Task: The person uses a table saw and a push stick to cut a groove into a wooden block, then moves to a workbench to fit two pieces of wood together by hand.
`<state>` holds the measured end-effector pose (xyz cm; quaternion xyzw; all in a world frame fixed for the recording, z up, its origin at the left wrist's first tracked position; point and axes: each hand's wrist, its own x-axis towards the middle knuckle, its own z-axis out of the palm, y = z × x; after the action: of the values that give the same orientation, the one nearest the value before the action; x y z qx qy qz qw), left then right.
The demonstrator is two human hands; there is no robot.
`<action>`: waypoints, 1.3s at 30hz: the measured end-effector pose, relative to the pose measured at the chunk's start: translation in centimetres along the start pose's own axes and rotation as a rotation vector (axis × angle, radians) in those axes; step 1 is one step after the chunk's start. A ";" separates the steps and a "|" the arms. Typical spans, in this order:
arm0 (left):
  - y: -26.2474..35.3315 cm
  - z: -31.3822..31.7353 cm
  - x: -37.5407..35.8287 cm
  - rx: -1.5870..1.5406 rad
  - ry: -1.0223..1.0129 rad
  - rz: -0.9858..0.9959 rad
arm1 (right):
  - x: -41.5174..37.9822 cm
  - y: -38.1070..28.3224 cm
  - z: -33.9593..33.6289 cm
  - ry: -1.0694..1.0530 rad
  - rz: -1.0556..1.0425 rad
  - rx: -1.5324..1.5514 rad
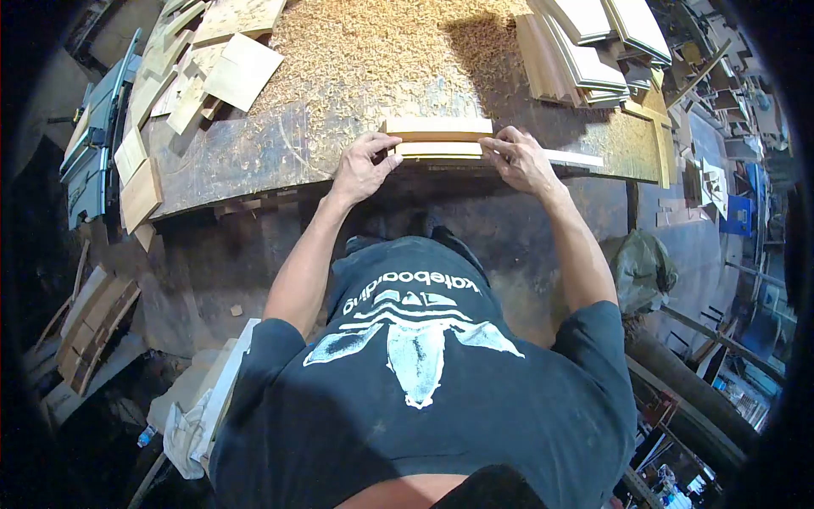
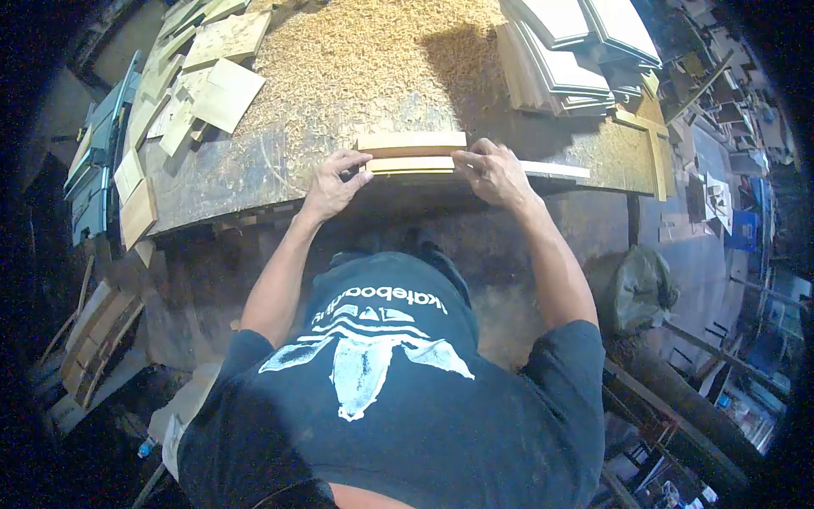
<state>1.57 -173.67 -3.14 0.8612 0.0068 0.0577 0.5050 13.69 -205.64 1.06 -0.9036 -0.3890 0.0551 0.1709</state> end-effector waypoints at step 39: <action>0.6 -0.5 -0.2 -0.062 0.001 -0.040 | 0.1 0.4 -0.3 0.019 -0.074 0.073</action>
<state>1.27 -173.56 -2.44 0.8447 0.0223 0.0481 0.5326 14.10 -205.93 1.19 -0.8823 -0.4181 0.0543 0.2091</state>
